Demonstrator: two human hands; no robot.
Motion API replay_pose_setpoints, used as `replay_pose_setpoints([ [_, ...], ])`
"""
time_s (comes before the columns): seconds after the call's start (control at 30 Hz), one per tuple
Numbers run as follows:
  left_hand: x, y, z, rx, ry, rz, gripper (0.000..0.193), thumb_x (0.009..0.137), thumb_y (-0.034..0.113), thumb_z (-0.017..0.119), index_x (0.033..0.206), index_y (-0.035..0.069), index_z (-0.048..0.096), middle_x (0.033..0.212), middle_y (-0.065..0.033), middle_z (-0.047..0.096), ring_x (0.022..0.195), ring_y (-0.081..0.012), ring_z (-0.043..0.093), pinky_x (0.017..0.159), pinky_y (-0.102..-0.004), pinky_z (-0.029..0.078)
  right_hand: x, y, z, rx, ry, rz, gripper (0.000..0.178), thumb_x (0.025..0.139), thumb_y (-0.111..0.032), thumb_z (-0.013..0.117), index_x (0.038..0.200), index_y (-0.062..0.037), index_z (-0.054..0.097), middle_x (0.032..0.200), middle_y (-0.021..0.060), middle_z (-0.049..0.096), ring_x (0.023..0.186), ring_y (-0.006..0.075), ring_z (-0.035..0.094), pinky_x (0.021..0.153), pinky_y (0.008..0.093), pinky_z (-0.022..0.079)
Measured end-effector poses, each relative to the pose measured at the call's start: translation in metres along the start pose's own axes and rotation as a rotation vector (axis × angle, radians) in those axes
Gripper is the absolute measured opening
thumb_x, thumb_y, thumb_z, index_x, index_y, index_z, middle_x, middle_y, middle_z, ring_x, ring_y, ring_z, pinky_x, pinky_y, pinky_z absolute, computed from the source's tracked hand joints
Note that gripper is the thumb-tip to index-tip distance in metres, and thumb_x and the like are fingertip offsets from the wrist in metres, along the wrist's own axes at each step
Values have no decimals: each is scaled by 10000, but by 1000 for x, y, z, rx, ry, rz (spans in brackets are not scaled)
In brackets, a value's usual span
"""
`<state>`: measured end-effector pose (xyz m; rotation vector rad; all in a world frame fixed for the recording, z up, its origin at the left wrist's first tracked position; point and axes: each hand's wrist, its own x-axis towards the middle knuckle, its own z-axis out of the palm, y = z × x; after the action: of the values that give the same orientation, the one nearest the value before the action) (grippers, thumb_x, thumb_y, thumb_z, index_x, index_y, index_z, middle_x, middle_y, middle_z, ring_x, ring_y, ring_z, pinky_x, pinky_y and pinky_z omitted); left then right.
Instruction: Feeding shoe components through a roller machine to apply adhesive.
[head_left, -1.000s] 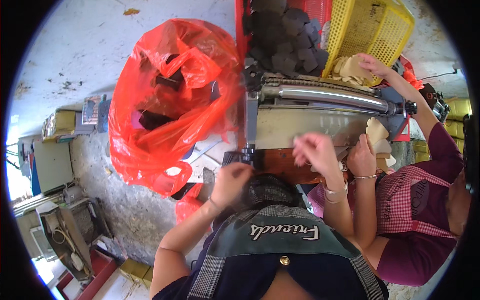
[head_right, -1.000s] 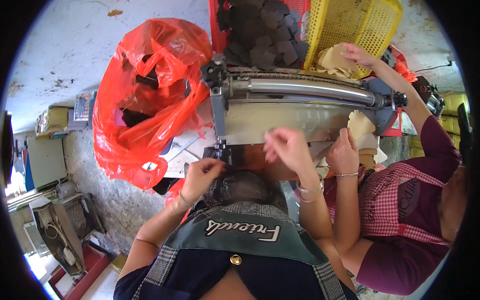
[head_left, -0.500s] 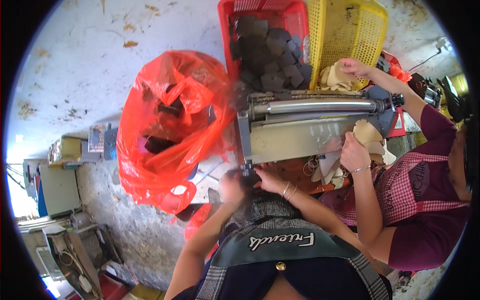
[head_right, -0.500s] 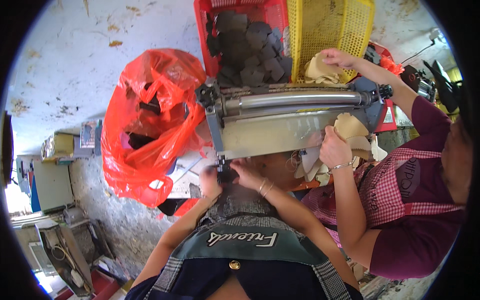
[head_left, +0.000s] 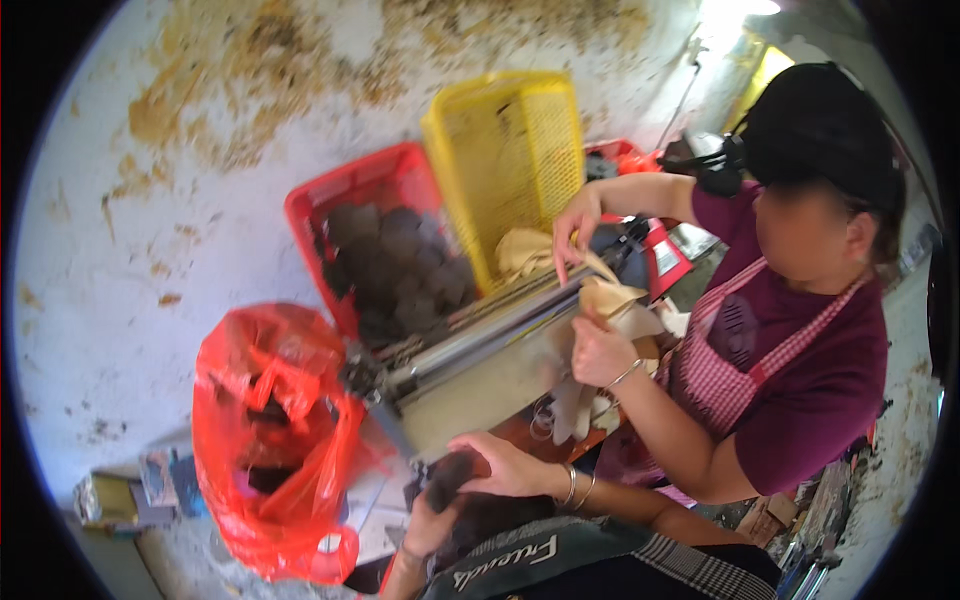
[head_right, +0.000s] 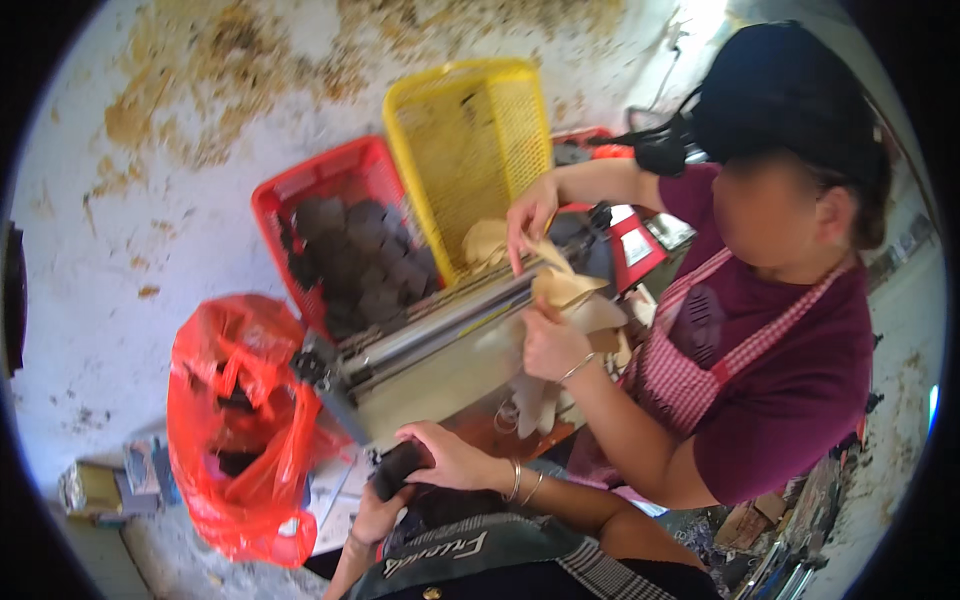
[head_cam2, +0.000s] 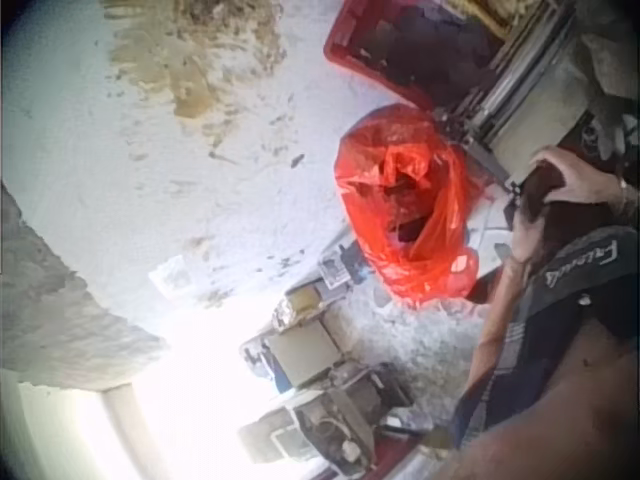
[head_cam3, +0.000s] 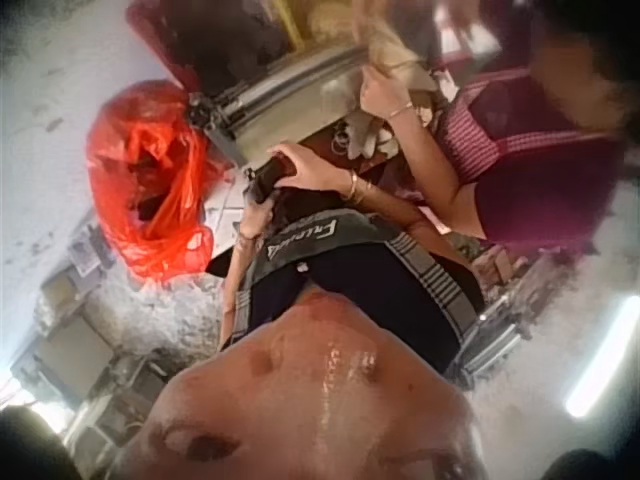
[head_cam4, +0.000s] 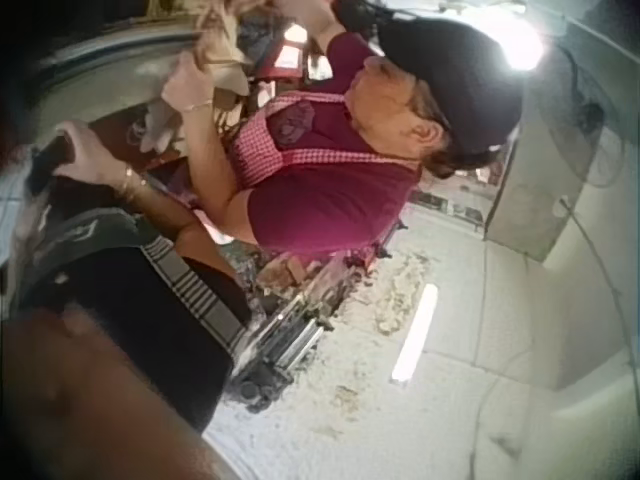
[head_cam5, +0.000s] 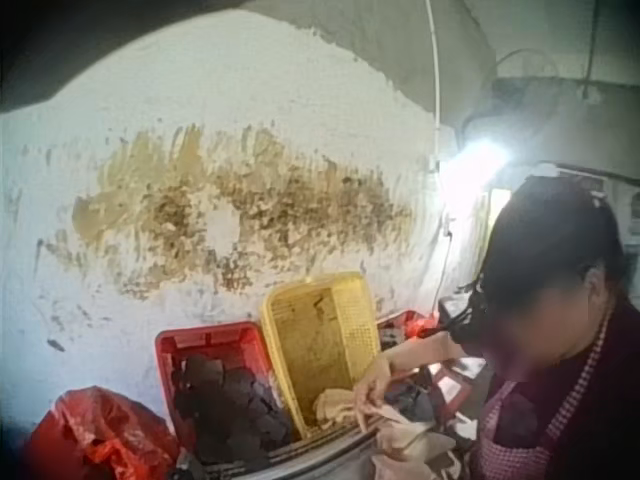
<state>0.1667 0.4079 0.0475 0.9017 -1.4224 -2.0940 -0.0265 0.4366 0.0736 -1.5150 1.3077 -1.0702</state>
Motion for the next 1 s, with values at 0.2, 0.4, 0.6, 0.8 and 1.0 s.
replay_pose_setpoints([
  [0.2,21,16,19,-257,262,240,464,804,-87,585,1256,-14,508,1194,-85,586,1082,-191,562,938,-320,449,-3,4,-3,-65,83,214,291,822,-196,735,1004,-8,607,837,76,634,774,114,590,734,266,494],
  [0.4,32,33,21,-342,275,213,467,786,-106,584,1240,-19,520,1127,-106,607,1011,-212,603,909,-329,475,2,-12,-14,46,163,206,245,826,-211,732,928,-12,631,712,56,604,642,71,508,606,242,449],
  [0.6,34,44,28,-337,317,193,447,809,-70,593,1241,5,504,1084,-107,613,934,-240,629,840,-366,526,5,-8,-19,643,164,429,218,855,-230,705,892,-22,654,690,8,613,599,68,541,555,216,432],
  [0.8,36,32,23,-399,296,189,490,785,-85,615,1260,-28,508,1197,-95,592,1083,-176,565,945,-305,439,4,1,-17,28,333,149,175,868,-194,679,838,-23,673,647,71,627,589,113,595,556,263,462],
  [1.0,42,25,33,-265,433,260,441,828,-60,603,1256,-7,511,1150,-76,606,1001,-191,603,862,-304,495,4,-9,-16,-25,473,167,171,837,-174,707,871,-8,683,674,128,646,568,134,607,532,278,474],
])
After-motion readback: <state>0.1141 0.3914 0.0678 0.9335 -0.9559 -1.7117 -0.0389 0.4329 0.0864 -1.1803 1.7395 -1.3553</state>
